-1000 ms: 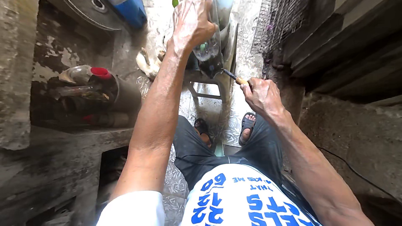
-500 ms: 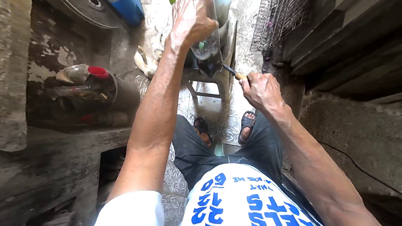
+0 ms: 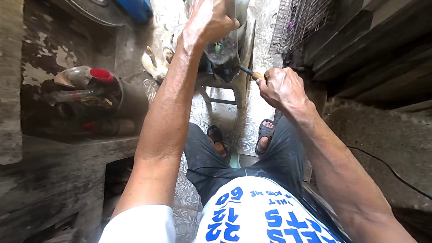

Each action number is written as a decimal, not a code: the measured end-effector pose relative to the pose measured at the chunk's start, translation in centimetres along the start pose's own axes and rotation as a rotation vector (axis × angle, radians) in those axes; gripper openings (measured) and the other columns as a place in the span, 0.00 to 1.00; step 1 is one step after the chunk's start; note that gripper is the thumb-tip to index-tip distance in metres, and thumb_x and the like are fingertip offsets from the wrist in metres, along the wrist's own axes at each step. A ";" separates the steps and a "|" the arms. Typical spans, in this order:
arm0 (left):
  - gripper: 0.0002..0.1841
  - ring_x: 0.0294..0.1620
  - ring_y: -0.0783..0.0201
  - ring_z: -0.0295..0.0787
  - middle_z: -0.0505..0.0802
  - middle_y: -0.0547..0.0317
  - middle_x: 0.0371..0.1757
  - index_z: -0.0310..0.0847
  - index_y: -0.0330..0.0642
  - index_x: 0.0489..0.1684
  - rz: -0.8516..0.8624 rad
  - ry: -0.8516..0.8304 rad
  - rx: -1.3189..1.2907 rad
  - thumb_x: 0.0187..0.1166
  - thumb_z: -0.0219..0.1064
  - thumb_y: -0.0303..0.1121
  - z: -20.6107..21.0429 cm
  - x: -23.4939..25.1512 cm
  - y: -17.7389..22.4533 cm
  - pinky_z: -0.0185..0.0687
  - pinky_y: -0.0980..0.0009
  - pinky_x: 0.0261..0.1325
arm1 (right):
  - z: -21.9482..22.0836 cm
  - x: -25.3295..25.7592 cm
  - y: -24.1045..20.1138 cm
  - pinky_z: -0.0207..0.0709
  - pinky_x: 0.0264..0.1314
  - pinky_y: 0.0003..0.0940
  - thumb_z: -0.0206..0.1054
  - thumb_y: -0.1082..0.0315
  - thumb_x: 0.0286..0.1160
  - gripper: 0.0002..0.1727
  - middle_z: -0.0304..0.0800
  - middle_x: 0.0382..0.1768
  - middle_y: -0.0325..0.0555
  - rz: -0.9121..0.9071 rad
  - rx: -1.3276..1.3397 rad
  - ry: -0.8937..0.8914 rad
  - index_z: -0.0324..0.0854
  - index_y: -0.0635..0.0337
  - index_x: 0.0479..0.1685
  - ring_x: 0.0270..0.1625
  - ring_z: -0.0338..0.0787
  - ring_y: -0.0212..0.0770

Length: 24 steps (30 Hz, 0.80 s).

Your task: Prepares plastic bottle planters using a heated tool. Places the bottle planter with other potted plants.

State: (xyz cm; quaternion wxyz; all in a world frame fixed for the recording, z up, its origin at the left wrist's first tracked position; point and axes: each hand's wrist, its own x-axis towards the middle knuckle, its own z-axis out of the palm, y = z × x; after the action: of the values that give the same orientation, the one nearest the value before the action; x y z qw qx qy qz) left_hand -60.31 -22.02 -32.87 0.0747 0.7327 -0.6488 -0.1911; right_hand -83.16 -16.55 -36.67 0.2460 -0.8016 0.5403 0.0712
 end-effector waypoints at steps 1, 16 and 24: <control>0.17 0.54 0.52 0.91 0.94 0.51 0.47 0.90 0.45 0.49 0.002 0.000 0.005 0.78 0.68 0.48 0.0 0.1 0.0 0.78 0.41 0.64 | -0.1 0.1 0.1 0.77 0.45 0.64 0.51 0.50 0.88 0.25 0.89 0.41 0.62 0.001 0.000 -0.001 0.82 0.63 0.37 0.52 0.91 0.63; 0.16 0.54 0.45 0.89 0.92 0.48 0.46 0.87 0.44 0.44 0.048 0.066 0.130 0.75 0.68 0.47 -0.2 -0.1 -0.8 0.77 0.38 0.60 | 0.0 -0.2 0.8 0.78 0.46 0.64 0.53 0.50 0.88 0.24 0.89 0.41 0.62 -0.036 0.032 0.009 0.83 0.62 0.37 0.52 0.91 0.63; 0.16 0.55 0.46 0.89 0.93 0.49 0.47 0.89 0.45 0.44 0.030 0.081 0.126 0.73 0.68 0.47 -0.2 -0.2 -0.8 0.77 0.37 0.60 | -0.3 -2.1 0.5 0.77 0.43 0.63 0.53 0.49 0.89 0.26 0.89 0.36 0.61 -0.072 0.045 0.123 0.82 0.63 0.34 0.47 0.91 0.63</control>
State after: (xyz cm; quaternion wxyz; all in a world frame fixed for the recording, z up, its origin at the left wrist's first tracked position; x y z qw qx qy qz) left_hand -59.55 -21.71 -32.94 0.0575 0.7335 -0.6668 -0.1188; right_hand -84.49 -15.07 -35.77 0.2328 -0.8177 0.5265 0.0008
